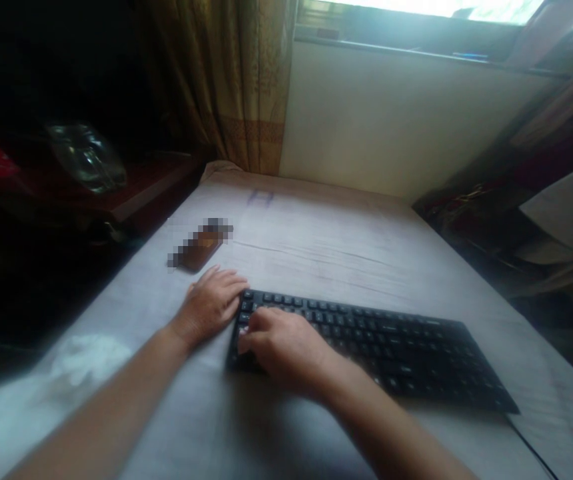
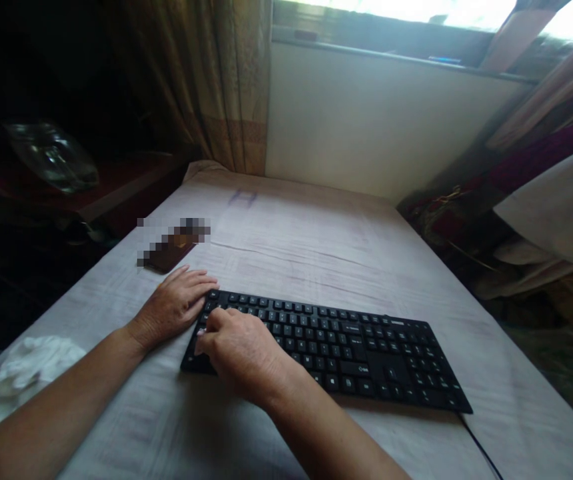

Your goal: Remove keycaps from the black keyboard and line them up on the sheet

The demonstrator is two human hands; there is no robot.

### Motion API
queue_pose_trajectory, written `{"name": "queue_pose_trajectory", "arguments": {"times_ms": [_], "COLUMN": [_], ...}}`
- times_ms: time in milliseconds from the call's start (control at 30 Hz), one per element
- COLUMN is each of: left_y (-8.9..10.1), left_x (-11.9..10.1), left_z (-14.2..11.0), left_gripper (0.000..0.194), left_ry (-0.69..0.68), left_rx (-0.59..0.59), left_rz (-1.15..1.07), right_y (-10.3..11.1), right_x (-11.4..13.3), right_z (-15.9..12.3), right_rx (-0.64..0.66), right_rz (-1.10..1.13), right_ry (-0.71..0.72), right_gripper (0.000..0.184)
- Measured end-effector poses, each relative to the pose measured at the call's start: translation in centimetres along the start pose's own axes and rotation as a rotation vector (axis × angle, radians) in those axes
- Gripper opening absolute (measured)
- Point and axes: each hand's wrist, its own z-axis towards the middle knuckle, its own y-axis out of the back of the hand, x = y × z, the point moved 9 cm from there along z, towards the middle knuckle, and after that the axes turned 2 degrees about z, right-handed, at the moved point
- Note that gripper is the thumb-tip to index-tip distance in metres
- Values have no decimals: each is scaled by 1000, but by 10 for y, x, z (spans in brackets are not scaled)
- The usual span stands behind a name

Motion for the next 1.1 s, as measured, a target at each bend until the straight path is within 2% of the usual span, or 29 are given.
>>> {"name": "queue_pose_trajectory", "arguments": {"times_ms": [267, 467, 600, 900, 1100], "left_y": [1, 3, 3, 2, 2], "left_x": [-1, -2, -2, 0, 1], "left_z": [0, 0, 0, 1, 2], "left_gripper": [33, 33, 32, 34, 34], "left_ry": [-5, -4, -9, 0, -18], "left_rx": [-4, -21, -18, -2, -19], "left_rz": [0, 0, -3, -7, 12], "right_y": [8, 11, 16, 30, 37], "right_x": [-14, -30, -43, -60, -73], "right_z": [-32, -58, -78, -113, -132], "right_rx": [24, -34, -55, -47, -52], "right_rz": [-24, -10, 13, 21, 46], "right_ry": [-41, -70, -129, -272, -312], "right_gripper": [16, 21, 27, 24, 25]}}
